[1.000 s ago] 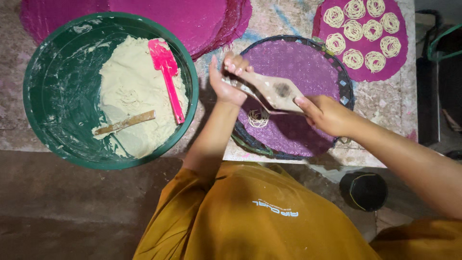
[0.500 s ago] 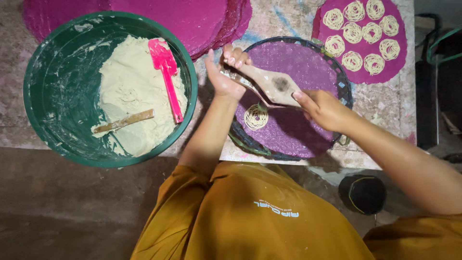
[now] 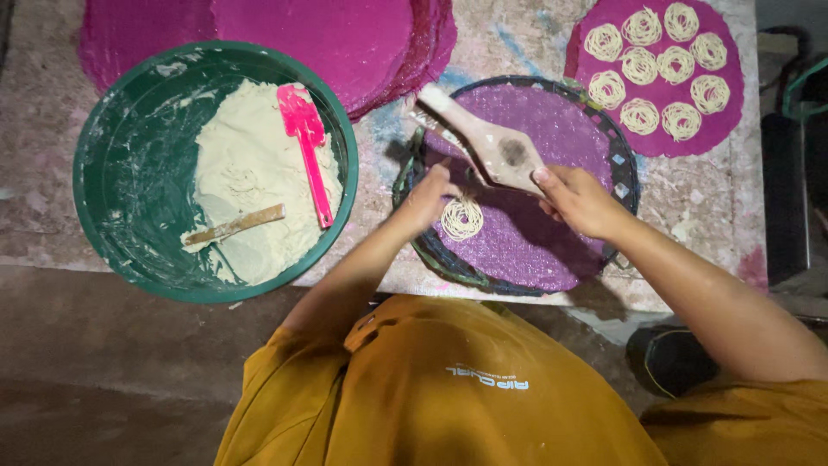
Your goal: The person uses a manual dough press to extrude dough into spiral shapes onto a purple tray. They repeatedly load dough into the press, squeeze the handles to form spirals, and refill the press from a green bowl of dough.
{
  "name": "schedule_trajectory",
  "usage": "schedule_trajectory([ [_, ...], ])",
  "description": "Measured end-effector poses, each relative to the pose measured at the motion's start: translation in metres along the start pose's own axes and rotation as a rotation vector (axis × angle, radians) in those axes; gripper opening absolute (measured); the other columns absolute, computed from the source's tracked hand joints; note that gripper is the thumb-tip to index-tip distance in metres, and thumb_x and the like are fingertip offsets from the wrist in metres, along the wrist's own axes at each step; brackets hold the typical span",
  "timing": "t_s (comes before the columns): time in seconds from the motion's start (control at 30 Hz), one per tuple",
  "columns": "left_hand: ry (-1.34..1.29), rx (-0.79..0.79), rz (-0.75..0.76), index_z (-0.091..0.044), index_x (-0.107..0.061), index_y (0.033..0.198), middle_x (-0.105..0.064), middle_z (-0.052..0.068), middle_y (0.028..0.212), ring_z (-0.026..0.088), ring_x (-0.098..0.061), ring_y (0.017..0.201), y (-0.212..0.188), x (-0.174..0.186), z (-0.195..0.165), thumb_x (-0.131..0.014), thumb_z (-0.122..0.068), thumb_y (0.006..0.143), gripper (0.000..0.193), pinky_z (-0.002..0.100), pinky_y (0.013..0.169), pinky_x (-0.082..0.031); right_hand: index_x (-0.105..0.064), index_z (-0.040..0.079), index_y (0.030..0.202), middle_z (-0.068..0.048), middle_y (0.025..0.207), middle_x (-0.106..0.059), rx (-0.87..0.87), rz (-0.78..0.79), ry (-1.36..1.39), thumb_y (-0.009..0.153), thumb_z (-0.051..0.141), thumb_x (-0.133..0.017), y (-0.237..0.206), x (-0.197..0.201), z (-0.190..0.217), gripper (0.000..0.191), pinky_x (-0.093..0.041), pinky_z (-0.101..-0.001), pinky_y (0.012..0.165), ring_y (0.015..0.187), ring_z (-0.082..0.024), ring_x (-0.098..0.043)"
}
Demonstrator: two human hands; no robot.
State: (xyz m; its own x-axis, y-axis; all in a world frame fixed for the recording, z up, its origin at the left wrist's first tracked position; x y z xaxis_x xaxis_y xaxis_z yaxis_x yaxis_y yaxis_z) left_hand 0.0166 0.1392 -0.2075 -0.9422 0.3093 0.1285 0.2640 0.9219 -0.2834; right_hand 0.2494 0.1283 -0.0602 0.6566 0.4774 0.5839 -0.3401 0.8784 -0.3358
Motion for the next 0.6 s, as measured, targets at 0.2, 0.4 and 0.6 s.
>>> schedule_trajectory([
  [0.2, 0.875, -0.131, -0.003, -0.021, -0.032, 0.162, -0.071, 0.014, 0.129, 0.027, -0.075, 0.085, -0.078, 0.014, -0.056, -0.043, -0.031, 0.104, 0.059, 0.041, 0.080, -0.060, -0.066, 0.002, 0.095, -0.006, 0.068, -0.065, -0.018, -0.034, 0.093, 0.105, 0.058, -0.035, -0.001, 0.016, -0.035, 0.065, -0.048, -0.0319, 0.054, 0.058, -0.015, -0.061],
  [0.4, -1.197, -0.241, 0.080, -0.009, -0.051, 0.140, -0.076, -0.001, 0.125, 0.016, -0.069, 0.120, -0.011, 0.039, -0.121, -0.064, -0.039, 0.088, 0.062, 0.038, 0.110, -0.050, -0.072, 0.002, 0.093, -0.008, 0.069, -0.068, -0.127, 0.286, 0.216, 0.100, 0.064, -0.032, 0.010, -0.008, -0.031, 0.073, -0.053, -0.0324, 0.055, 0.059, -0.016, -0.064],
  [0.6, -1.584, -0.441, -0.084, -0.017, -0.052, 0.085, -0.047, -0.003, 0.070, 0.015, -0.051, 0.071, 0.054, 0.054, -0.133, -0.064, -0.042, 0.100, 0.032, 0.040, 0.087, -0.050, -0.068, 0.002, 0.093, -0.009, 0.068, -0.064, -0.200, 0.209, 0.063, 0.103, 0.061, -0.034, 0.042, 0.008, 0.014, 0.069, -0.053, -0.0357, 0.056, 0.058, -0.020, -0.062],
])
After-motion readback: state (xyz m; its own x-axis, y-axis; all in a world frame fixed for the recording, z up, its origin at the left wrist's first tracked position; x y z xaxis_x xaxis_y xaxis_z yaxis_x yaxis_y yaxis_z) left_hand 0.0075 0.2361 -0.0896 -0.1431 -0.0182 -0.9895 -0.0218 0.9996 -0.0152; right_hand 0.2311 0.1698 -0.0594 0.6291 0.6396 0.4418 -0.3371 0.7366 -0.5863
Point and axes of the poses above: each hand's wrist, its own y-axis towards the middle knuckle, its own x-axis out of the back of the hand, z = x × y, the point moved 8 cm from there along y, towards the middle knuckle
